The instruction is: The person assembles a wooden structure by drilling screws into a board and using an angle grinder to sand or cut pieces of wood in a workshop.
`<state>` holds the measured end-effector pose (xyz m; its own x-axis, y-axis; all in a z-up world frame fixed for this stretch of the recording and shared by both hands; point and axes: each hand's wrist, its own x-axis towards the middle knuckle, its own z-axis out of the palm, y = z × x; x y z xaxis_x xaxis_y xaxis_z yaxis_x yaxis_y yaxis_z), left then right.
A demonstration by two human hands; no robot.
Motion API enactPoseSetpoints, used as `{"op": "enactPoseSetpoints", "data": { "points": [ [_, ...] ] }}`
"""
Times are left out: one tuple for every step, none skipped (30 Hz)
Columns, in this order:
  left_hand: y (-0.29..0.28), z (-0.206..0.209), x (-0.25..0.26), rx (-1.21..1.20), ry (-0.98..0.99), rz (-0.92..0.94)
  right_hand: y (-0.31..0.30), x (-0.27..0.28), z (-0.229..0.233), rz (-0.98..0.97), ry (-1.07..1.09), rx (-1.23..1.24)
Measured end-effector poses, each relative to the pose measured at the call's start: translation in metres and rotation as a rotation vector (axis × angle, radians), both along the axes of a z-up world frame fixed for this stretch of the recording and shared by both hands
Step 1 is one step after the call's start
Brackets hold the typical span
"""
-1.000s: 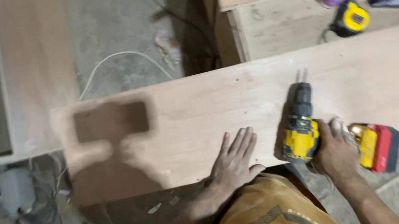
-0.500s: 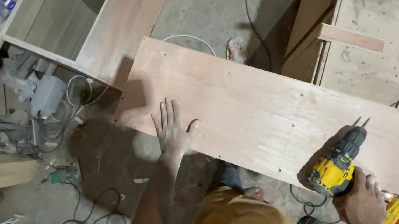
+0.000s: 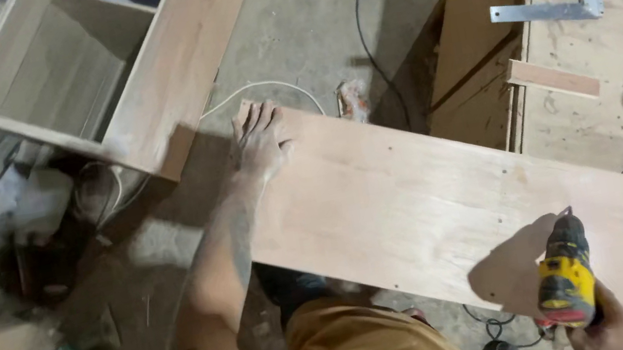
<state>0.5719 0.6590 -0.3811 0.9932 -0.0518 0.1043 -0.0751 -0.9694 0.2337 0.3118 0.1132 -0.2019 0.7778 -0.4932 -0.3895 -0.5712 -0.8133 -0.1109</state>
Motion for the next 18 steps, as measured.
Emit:
{"op": "enactPoseSetpoints", "data": {
  "points": [
    [0.017,-0.01,0.021,-0.071,-0.044,-0.094,0.015,-0.005,0.001,-0.103,-0.037,-0.015],
    [0.023,0.001,0.041,-0.075,-0.035,-0.125,-0.009,-0.015,-0.052,-0.135,-0.029,-0.019],
    [0.03,0.014,0.06,-0.051,0.161,-0.214,-0.036,-0.038,-0.093,0.353,-0.021,-0.345],
    [0.035,0.026,0.079,-0.02,0.354,-0.302,-0.066,-0.066,-0.12,0.838,-0.031,-0.659],
    [0.033,0.042,0.093,-0.026,0.37,-0.343,0.025,-0.039,-0.09,0.806,0.002,-0.661],
    [0.03,0.059,0.105,-0.108,0.595,-0.32,0.11,-0.014,-0.041,0.306,-0.254,-0.202],
    [0.032,0.079,0.115,-0.176,0.817,-0.285,0.188,0.006,0.021,-0.208,-0.51,0.255],
    [0.036,0.077,0.12,-0.167,0.832,-0.318,0.204,-0.019,0.013,-0.241,-0.503,0.242],
    [0.035,0.076,0.133,-0.201,0.903,-0.357,0.219,-0.038,0.001,-0.058,-0.427,0.102],
    [0.033,0.075,0.143,-0.233,0.977,-0.396,0.235,-0.059,-0.012,0.122,-0.339,-0.034],
    [0.034,0.049,0.149,-0.231,0.991,-0.429,0.253,-0.077,0.002,0.093,-0.325,-0.05],
    [0.033,0.022,0.151,-0.262,0.944,-0.434,0.281,-0.096,0.015,-0.061,-0.331,0.085],
    [0.039,-0.004,0.153,-0.288,0.894,-0.43,0.318,-0.111,0.025,-0.211,-0.343,0.228],
    [0.04,0.016,0.146,-0.283,0.905,-0.452,0.326,-0.064,0.037,-0.36,-0.358,0.371],
    [0.039,0.039,0.144,-0.28,0.92,-0.439,0.341,-0.016,0.05,-0.503,-0.387,0.514],
    [0.039,0.062,0.14,-0.276,0.935,-0.426,0.367,0.022,0.068,-0.644,-0.419,0.659],
    [0.038,0.06,0.136,-0.278,0.933,-0.438,0.371,0.017,0.06,-0.65,-0.426,0.652],
    [0.038,0.059,0.132,-0.322,0.903,-0.431,0.374,0.013,0.052,-0.549,-0.349,0.552]
  ]
}}
